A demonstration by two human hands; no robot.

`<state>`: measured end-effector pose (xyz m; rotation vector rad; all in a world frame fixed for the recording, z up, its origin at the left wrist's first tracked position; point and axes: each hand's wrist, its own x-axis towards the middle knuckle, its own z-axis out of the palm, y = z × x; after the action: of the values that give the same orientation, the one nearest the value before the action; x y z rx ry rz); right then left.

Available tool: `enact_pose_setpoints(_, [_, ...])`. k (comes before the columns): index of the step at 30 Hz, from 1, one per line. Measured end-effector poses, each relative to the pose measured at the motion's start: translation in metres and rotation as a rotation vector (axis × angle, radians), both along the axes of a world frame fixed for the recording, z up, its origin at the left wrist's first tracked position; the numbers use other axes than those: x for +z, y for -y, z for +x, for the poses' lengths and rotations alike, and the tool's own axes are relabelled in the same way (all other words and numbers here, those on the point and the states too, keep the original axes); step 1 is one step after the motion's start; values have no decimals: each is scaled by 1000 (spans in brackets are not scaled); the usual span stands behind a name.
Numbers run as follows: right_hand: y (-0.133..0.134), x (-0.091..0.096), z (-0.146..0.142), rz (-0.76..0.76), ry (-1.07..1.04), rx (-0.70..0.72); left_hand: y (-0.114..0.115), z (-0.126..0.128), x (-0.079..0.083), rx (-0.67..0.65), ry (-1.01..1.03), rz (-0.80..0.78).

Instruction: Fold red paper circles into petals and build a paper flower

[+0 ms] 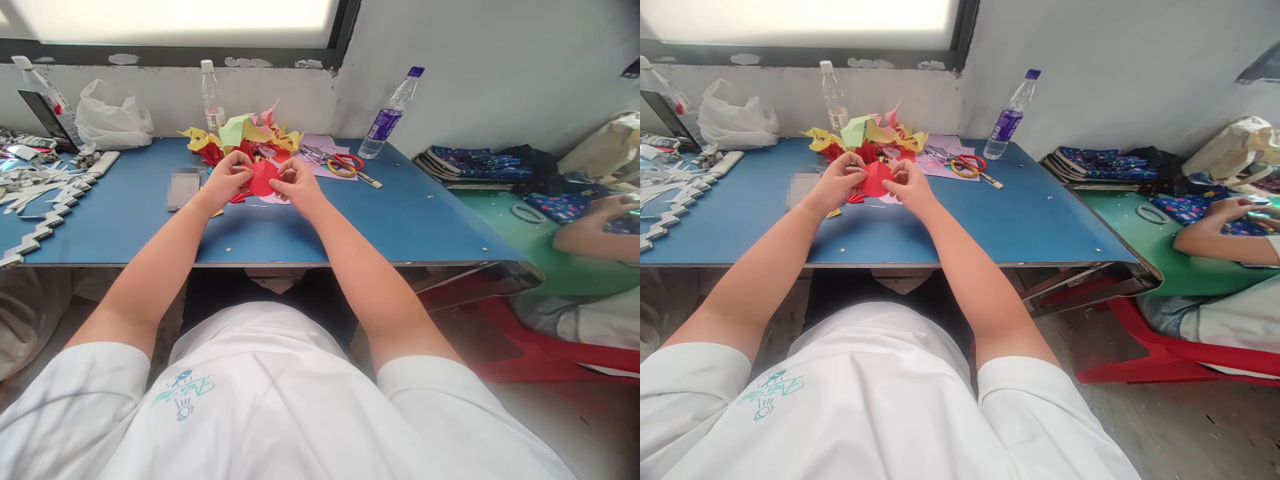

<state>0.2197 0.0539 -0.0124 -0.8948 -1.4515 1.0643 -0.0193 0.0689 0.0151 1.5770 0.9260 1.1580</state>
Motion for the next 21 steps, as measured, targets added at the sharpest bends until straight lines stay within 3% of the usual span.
enact_pose_setpoints(10, [-3, 1, 7, 190, 95, -124, 11, -1, 7, -65, -54, 17])
enact_pose_setpoints(21, [-6, -7, 6, 42, 79, 7, 16, 1, 12, -50, -185, 77])
